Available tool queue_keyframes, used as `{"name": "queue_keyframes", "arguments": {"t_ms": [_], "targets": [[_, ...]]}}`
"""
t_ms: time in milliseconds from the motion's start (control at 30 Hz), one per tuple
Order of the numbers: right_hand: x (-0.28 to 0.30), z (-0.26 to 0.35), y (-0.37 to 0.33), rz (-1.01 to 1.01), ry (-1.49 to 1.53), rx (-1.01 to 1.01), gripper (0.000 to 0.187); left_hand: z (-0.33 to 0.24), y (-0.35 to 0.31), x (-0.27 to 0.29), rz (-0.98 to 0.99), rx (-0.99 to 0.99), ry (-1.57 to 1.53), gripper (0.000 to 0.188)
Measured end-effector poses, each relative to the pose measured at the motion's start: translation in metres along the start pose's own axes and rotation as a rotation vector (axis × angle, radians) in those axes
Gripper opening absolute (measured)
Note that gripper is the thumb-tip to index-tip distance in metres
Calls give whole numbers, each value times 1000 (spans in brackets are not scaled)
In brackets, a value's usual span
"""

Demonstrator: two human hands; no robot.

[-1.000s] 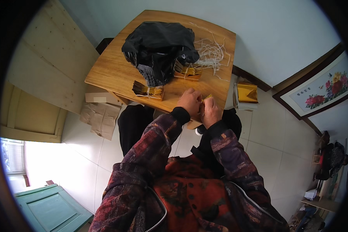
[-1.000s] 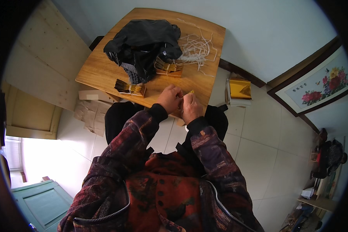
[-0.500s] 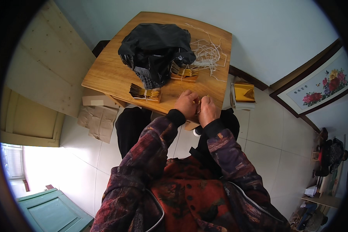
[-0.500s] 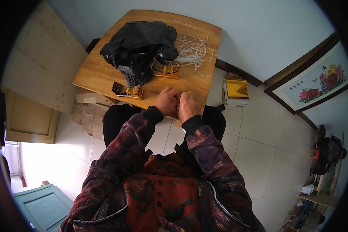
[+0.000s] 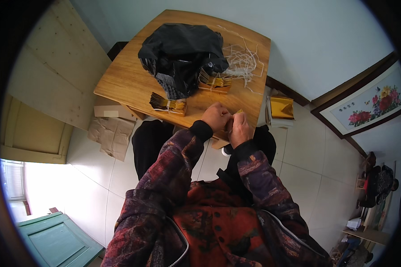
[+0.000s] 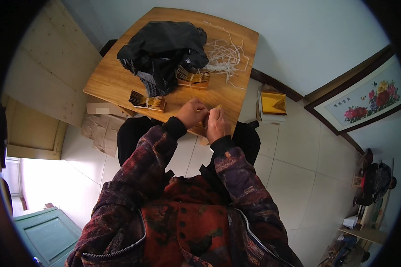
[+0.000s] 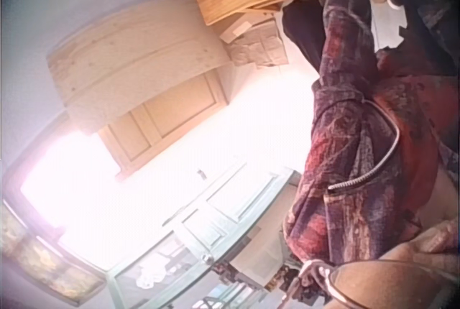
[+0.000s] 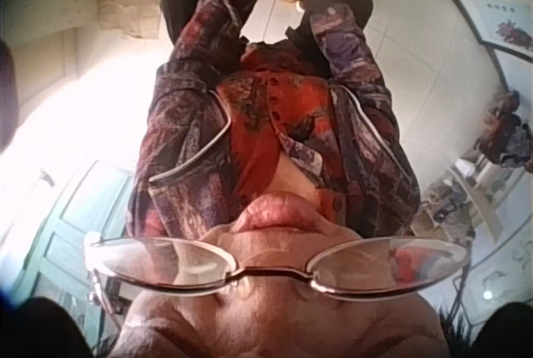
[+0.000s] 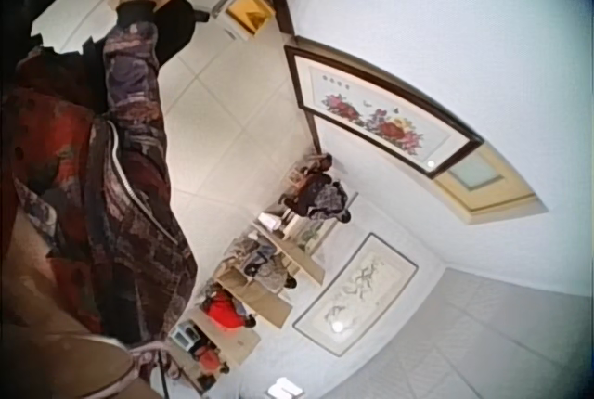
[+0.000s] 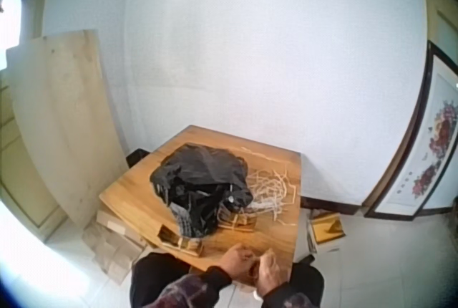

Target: The person ties bundles of yellow paper with white string, stacks them on a wooden table, and then places the bundles into a black plastic bag. The person handles the paper and string by hand and secures each bundle before moving it.

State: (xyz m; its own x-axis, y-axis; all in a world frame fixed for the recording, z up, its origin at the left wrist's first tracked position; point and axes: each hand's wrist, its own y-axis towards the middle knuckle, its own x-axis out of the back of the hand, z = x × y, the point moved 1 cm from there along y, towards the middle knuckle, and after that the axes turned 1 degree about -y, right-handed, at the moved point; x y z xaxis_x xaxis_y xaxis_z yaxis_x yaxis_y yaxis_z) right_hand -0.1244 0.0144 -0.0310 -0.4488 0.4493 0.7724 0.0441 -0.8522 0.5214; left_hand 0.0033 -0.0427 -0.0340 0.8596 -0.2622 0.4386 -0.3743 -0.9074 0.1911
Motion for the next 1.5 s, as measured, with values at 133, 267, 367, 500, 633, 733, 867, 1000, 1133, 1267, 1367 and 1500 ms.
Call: {"name": "queue_keyframes", "arguments": {"t_ms": [133, 267, 367, 500, 633, 733, 867, 1000, 1133, 1267, 1367, 1500], "targets": [[0, 0, 0, -13, 14, 5, 20, -7, 0, 6, 29, 43, 11, 10], [2, 0, 1, -4, 23, 3, 18, -9, 2, 5, 32, 108, 1, 9], [4, 0, 1, 4, 41, 21, 18, -5, 2, 1, -24, 79, 38, 9], [4, -2, 1, 17, 40, 44, 17, 1, 2, -2, -47, 72, 67, 9], [7, -4, 1, 28, 65, 68, 19, 2, 4, -1, -54, 31, 119, 9], [13, -4, 1, 52, 92, 103, 19, 0, 3, 0, -53, 33, 159, 9], [21, -3, 3, 106, 106, 163, 17, 0, 1, 0, -69, 20, 209, 8], [25, 1, 7, 139, 90, 208, 15, 0, 0, -2, -101, 6, 223, 5], [26, 5, 8, 165, -36, 182, 15, -1, -1, -4, -122, 25, 247, 4], [26, 4, 7, 196, 30, 72, 14, 0, -3, 1, -99, -6, 183, 4], [25, 0, 6, 228, 94, 48, 13, 2, -6, 3, -106, -34, 126, 2], [22, -3, 5, 240, 192, 38, 14, 4, -12, 3, -156, -87, 5, 2]]}}
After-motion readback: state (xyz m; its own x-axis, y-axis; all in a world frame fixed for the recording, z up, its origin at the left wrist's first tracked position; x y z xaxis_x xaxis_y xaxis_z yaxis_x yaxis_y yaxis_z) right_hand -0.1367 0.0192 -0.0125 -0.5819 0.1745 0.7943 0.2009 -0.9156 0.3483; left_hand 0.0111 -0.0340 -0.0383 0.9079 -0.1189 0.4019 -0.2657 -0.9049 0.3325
